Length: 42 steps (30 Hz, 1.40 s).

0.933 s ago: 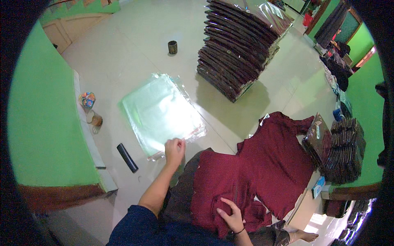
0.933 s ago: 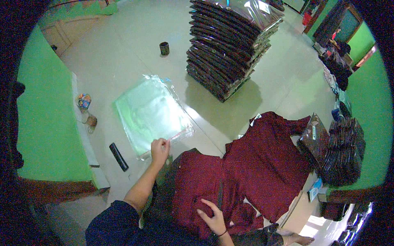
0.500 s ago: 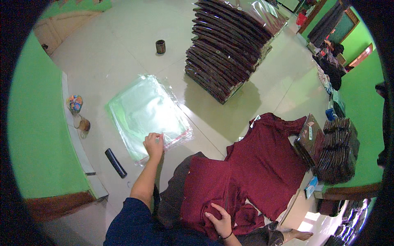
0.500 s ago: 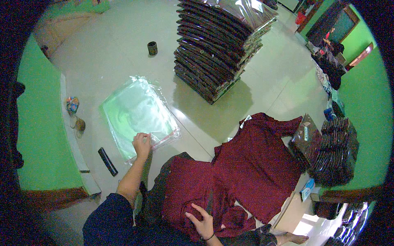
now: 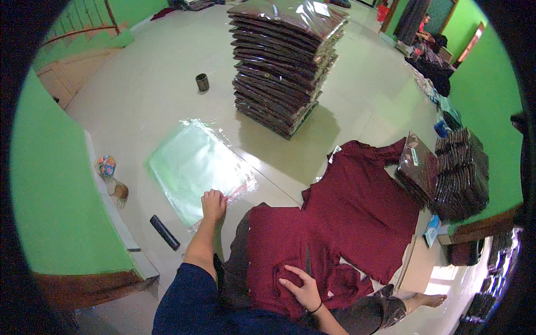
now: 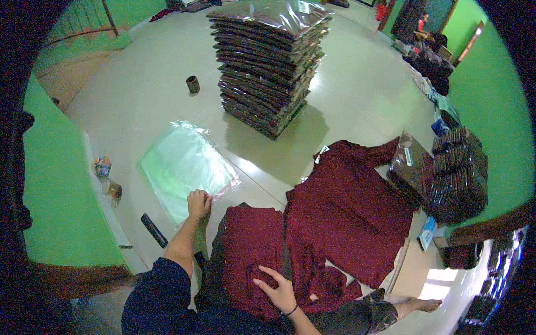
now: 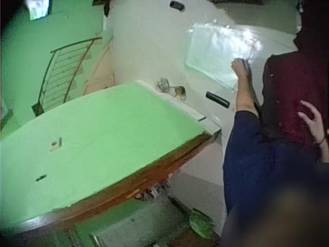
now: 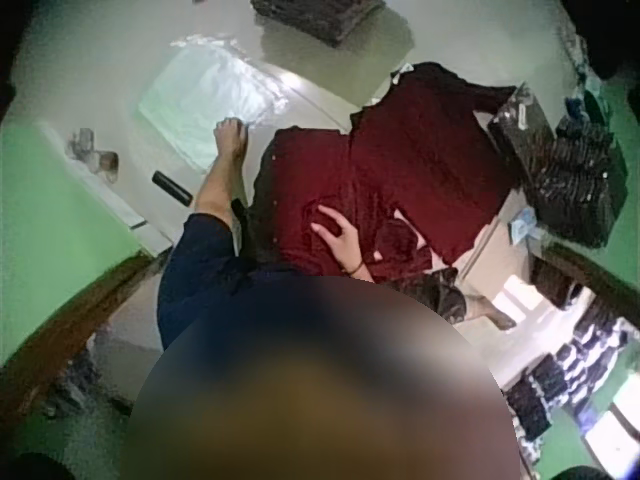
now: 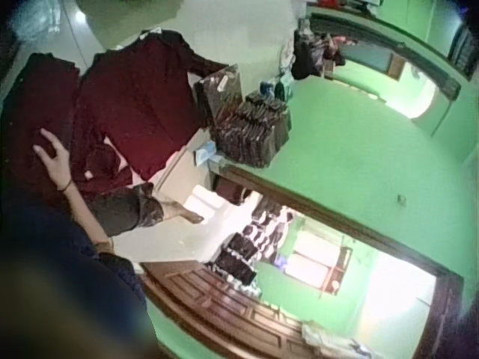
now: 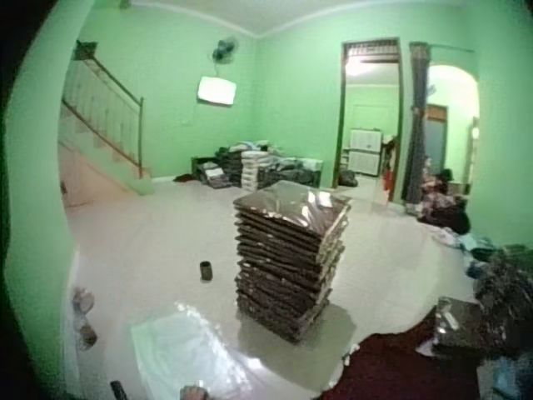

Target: The person folds maroon hoodies using a cardboard template to ensure consistent sizing, then places each folded hoodie into a clear plastic bag. The person repeats this process for multiple hoodies, stacking the packaged items to the side.

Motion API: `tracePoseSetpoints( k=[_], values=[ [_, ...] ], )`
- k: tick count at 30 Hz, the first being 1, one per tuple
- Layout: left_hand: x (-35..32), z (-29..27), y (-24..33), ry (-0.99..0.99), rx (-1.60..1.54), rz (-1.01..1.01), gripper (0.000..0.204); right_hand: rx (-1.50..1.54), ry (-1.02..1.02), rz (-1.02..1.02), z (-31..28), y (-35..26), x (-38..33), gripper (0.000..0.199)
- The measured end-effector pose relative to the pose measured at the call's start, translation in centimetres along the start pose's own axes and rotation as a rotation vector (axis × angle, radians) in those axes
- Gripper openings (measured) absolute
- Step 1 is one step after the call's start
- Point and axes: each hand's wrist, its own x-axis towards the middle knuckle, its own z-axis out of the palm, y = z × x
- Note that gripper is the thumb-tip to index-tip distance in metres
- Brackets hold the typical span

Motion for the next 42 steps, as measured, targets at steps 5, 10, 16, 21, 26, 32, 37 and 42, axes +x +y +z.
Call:
tracePoseSetpoints(
  k=[5, 10, 16, 21, 26, 32, 37, 42],
  values=[
    [-0.9, 1.4, -0.6, 0.284, -0.107, 0.073, 0.011, 0.066, -0.001, 0.004, 0.0, 0.4, -0.2, 0.039],
    [0.0, 2.7, -2.5, 0.141, -0.367, -0.261, 0.007, 0.086, -0.032, -0.003, -0.1, 0.6, 0.1, 0.040],
    [1.8, 1.7, -3.0, 0.400, -0.740, -0.422, 0.011, 0.094, -0.004, -0.066, -0.2, 0.7, -0.1, 0.040],
    [2.1, -0.6, -4.3, 0.204, -0.084, -0.089, 0.012, 0.027, 0.069, -0.142, 0.2, 0.6, -1.1, 0.039],
    [5.4, -6.3, -3.6, -0.136, -0.389, -0.284, 0.011, -0.056, 0.091, -0.206, -3.1, -0.1, -2.3, 0.037],
    [7.0, -20.8, 9.4, 0.142, -0.681, 0.013, 0.009, -0.133, -0.119, -0.393, -13.2, -3.4, -5.2, 0.037],
    [1.9, -22.3, 22.6, 0.037, -0.442, 0.509, 0.024, -0.035, -0.505, -0.523, -15.6, -5.9, -5.4, 0.039],
    [-0.5, -20.1, 26.7, -0.405, -0.666, 0.406, 0.020, 0.007, -0.497, -0.391, -15.6, -4.1, -6.3, 0.040]
  ],
)
